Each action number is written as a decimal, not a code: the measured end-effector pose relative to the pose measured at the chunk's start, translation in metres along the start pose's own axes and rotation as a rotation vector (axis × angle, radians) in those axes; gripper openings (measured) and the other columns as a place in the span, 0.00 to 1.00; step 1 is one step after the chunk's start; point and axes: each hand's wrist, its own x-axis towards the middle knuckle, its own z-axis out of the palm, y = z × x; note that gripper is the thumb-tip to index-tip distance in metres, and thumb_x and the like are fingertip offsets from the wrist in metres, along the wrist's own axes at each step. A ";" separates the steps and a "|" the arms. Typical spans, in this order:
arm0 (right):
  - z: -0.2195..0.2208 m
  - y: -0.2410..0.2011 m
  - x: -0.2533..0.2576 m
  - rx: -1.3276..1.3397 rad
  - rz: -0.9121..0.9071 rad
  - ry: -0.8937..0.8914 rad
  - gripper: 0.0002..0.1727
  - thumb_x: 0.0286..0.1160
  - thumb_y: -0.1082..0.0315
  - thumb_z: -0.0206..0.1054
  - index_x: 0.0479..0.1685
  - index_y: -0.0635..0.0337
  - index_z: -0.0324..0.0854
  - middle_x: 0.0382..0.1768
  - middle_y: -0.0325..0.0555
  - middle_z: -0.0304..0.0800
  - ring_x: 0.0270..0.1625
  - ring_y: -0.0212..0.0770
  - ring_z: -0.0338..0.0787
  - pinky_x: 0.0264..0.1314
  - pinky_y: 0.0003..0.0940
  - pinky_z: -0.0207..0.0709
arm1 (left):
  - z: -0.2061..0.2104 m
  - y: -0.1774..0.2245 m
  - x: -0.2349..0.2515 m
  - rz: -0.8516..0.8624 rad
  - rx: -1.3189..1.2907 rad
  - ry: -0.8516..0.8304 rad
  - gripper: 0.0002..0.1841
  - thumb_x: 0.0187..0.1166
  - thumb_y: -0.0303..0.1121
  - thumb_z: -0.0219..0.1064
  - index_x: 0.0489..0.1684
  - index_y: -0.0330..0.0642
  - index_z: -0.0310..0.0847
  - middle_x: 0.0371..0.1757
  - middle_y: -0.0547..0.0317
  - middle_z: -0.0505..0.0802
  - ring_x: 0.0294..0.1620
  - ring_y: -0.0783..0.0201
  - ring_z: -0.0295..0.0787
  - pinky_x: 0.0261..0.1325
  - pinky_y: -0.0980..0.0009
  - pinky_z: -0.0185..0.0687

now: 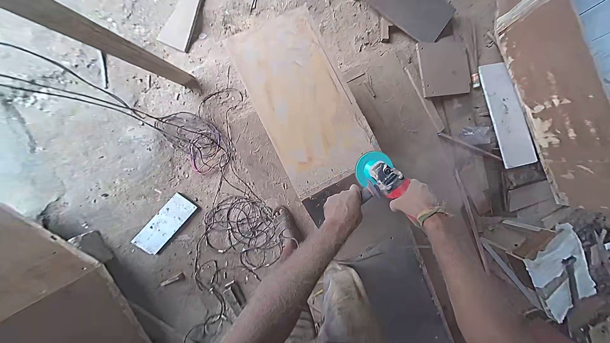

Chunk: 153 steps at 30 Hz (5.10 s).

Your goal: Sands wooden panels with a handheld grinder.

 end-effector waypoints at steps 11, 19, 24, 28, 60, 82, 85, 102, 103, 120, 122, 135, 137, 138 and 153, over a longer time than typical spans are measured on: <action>0.121 -0.090 -0.057 -0.199 -0.469 -0.183 0.39 0.54 0.51 0.77 0.69 0.61 0.76 0.56 0.57 0.91 0.59 0.56 0.93 0.56 0.55 0.87 | 0.129 -0.148 -0.057 -0.427 -0.101 0.177 0.19 0.85 0.55 0.61 0.62 0.54 0.80 0.42 0.53 0.97 0.44 0.48 0.97 0.45 0.44 0.90; 0.091 -0.051 -0.035 -0.162 -0.250 -0.072 0.42 0.54 0.49 0.81 0.73 0.56 0.77 0.60 0.56 0.92 0.64 0.57 0.92 0.62 0.60 0.86 | 0.102 -0.090 -0.031 -0.263 -0.102 0.043 0.16 0.86 0.43 0.57 0.68 0.52 0.76 0.52 0.51 0.95 0.50 0.46 0.97 0.49 0.44 0.90; 0.082 -0.033 -0.022 -0.126 -0.182 0.006 0.43 0.49 0.49 0.83 0.73 0.53 0.79 0.58 0.55 0.94 0.62 0.56 0.94 0.63 0.61 0.85 | 0.081 -0.070 -0.023 -0.184 -0.088 0.009 0.16 0.83 0.37 0.58 0.67 0.51 0.76 0.50 0.50 0.95 0.53 0.44 0.96 0.49 0.44 0.89; 0.075 -0.033 -0.020 -0.089 -0.178 -0.027 0.45 0.49 0.51 0.84 0.76 0.52 0.77 0.61 0.56 0.92 0.65 0.57 0.92 0.64 0.62 0.84 | 0.069 -0.066 -0.024 -0.186 -0.062 -0.007 0.16 0.82 0.38 0.60 0.66 0.50 0.76 0.49 0.49 0.96 0.52 0.44 0.96 0.48 0.43 0.89; 0.051 -0.019 0.014 0.154 -0.385 -0.141 0.41 0.47 0.51 0.84 0.69 0.54 0.81 0.59 0.53 0.92 0.64 0.54 0.92 0.63 0.61 0.85 | 0.021 -0.044 -0.020 -0.249 0.169 0.063 0.27 0.78 0.55 0.71 0.67 0.49 0.78 0.49 0.48 0.96 0.53 0.44 0.96 0.54 0.43 0.89; 0.022 0.026 0.026 0.149 -0.274 -0.153 0.42 0.48 0.51 0.85 0.70 0.57 0.81 0.62 0.56 0.91 0.67 0.56 0.90 0.67 0.60 0.82 | 0.012 0.013 -0.001 -0.184 0.190 -0.036 0.23 0.78 0.50 0.70 0.66 0.47 0.78 0.52 0.48 0.95 0.56 0.46 0.95 0.55 0.42 0.89; 0.015 0.037 0.037 0.193 -0.213 -0.092 0.43 0.45 0.51 0.86 0.70 0.56 0.82 0.61 0.54 0.92 0.67 0.55 0.91 0.67 0.59 0.83 | 0.000 0.032 0.011 -0.136 0.208 -0.035 0.22 0.79 0.48 0.69 0.66 0.47 0.78 0.53 0.47 0.95 0.56 0.44 0.95 0.54 0.41 0.89; 0.035 0.027 0.029 0.199 -0.212 -0.098 0.44 0.43 0.50 0.86 0.70 0.55 0.82 0.61 0.54 0.92 0.66 0.54 0.91 0.68 0.59 0.83 | 0.005 0.014 0.002 -0.162 0.198 -0.057 0.21 0.79 0.47 0.70 0.65 0.47 0.78 0.52 0.48 0.95 0.56 0.45 0.95 0.54 0.42 0.89; 0.042 0.021 0.025 0.194 -0.236 -0.116 0.45 0.45 0.50 0.86 0.73 0.54 0.81 0.62 0.54 0.92 0.66 0.54 0.91 0.68 0.59 0.83 | 0.011 0.004 -0.002 -0.181 0.204 -0.053 0.21 0.79 0.48 0.69 0.64 0.47 0.78 0.52 0.48 0.95 0.55 0.44 0.95 0.54 0.42 0.89; -0.004 -0.008 0.019 0.071 -0.274 -0.091 0.40 0.49 0.51 0.83 0.66 0.61 0.82 0.60 0.58 0.91 0.65 0.58 0.91 0.64 0.62 0.83 | -0.011 -0.013 0.012 -0.112 0.101 0.038 0.22 0.77 0.47 0.71 0.65 0.46 0.81 0.54 0.47 0.94 0.57 0.45 0.93 0.56 0.40 0.87; 0.002 -0.013 0.011 0.025 -0.320 -0.129 0.38 0.51 0.50 0.82 0.65 0.62 0.81 0.59 0.59 0.91 0.64 0.59 0.91 0.62 0.63 0.84 | 0.006 -0.028 0.007 -0.140 0.077 0.050 0.24 0.75 0.49 0.72 0.66 0.48 0.81 0.53 0.48 0.95 0.55 0.46 0.94 0.56 0.41 0.89; -0.011 -0.019 0.017 -0.014 -0.328 -0.122 0.37 0.51 0.51 0.81 0.64 0.62 0.82 0.58 0.58 0.91 0.63 0.58 0.92 0.61 0.61 0.84 | 0.003 -0.024 0.014 -0.180 0.035 0.036 0.24 0.76 0.51 0.72 0.67 0.51 0.81 0.52 0.50 0.95 0.55 0.46 0.95 0.56 0.42 0.88; 0.004 -0.032 0.008 -0.043 -0.397 -0.169 0.35 0.51 0.53 0.81 0.62 0.62 0.81 0.56 0.59 0.92 0.61 0.58 0.92 0.58 0.61 0.85 | 0.019 -0.043 -0.002 -0.258 0.010 0.038 0.24 0.76 0.52 0.72 0.64 0.50 0.81 0.49 0.50 0.95 0.53 0.47 0.95 0.55 0.42 0.89; 0.011 -0.036 0.006 -0.049 -0.419 -0.179 0.35 0.51 0.53 0.81 0.62 0.62 0.81 0.55 0.58 0.92 0.60 0.58 0.93 0.57 0.61 0.85 | 0.025 -0.049 -0.007 -0.289 0.000 0.041 0.24 0.77 0.53 0.72 0.64 0.49 0.81 0.48 0.50 0.95 0.52 0.47 0.95 0.55 0.43 0.88; 0.003 0.002 0.037 0.056 -0.367 -0.129 0.42 0.43 0.54 0.88 0.69 0.57 0.83 0.62 0.56 0.91 0.67 0.57 0.90 0.68 0.61 0.82 | -0.009 0.012 -0.015 -0.218 0.091 -0.032 0.22 0.78 0.47 0.71 0.64 0.46 0.77 0.52 0.48 0.95 0.56 0.45 0.95 0.54 0.44 0.89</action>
